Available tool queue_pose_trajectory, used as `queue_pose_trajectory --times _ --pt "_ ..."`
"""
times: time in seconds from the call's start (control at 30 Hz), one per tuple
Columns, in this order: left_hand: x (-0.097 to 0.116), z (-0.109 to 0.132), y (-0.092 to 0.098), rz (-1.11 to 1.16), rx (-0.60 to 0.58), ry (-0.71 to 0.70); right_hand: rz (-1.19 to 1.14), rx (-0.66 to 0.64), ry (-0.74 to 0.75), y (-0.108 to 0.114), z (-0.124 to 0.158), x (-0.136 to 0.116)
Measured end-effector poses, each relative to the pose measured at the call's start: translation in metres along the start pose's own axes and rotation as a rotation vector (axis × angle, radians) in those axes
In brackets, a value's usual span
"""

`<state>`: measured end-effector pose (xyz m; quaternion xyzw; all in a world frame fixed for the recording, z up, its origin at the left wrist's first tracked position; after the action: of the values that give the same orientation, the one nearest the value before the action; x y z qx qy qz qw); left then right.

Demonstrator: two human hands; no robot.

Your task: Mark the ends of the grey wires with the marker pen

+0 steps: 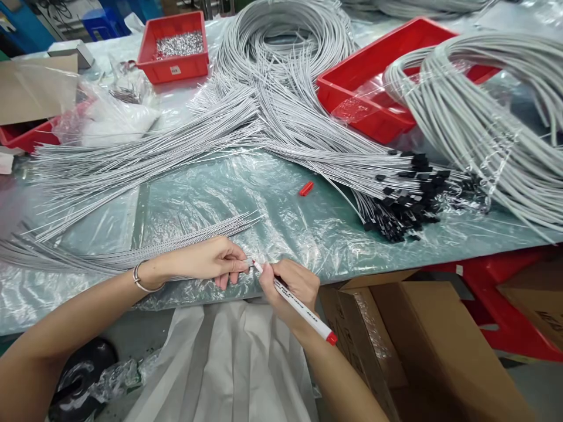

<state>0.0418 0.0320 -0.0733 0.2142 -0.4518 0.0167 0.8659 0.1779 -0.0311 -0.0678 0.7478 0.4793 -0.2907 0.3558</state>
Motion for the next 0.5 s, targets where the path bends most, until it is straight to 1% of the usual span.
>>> queue_pose_trajectory --times 0.2,0.33,0.37,0.4,0.47,0.5 --pt "0.001 0.001 0.000 0.005 0.006 -0.001 -0.005 -0.010 -0.012 0.003 0.000 0.000" --pt "-0.001 0.000 0.000 0.002 0.007 -0.003 -0.063 -0.033 -0.038 0.003 0.003 0.003" --pt "-0.002 -0.001 -0.001 -0.002 0.008 -0.001 -0.090 -0.009 -0.058 0.004 0.004 0.005" --pt "-0.002 0.000 -0.002 -0.005 0.007 0.003 -0.131 0.049 -0.080 0.006 0.005 0.008" --pt "0.000 0.002 -0.002 -0.031 0.022 -0.001 -0.271 0.225 -0.139 0.011 0.009 0.015" --pt "0.003 0.005 -0.001 -0.078 0.054 -0.014 -0.359 0.312 -0.177 0.014 0.010 0.019"
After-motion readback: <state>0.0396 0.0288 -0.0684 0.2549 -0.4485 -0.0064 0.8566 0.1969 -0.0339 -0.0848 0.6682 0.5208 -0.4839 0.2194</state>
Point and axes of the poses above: each hand's wrist, its own z-axis away from the middle knuckle, its own y-axis out of the back of the hand, x = y × z, the point moved 5 cm from there along -z, towards the middle knuckle, and after that the axes turned 14 degrees about -z, right-handed, at the moved point
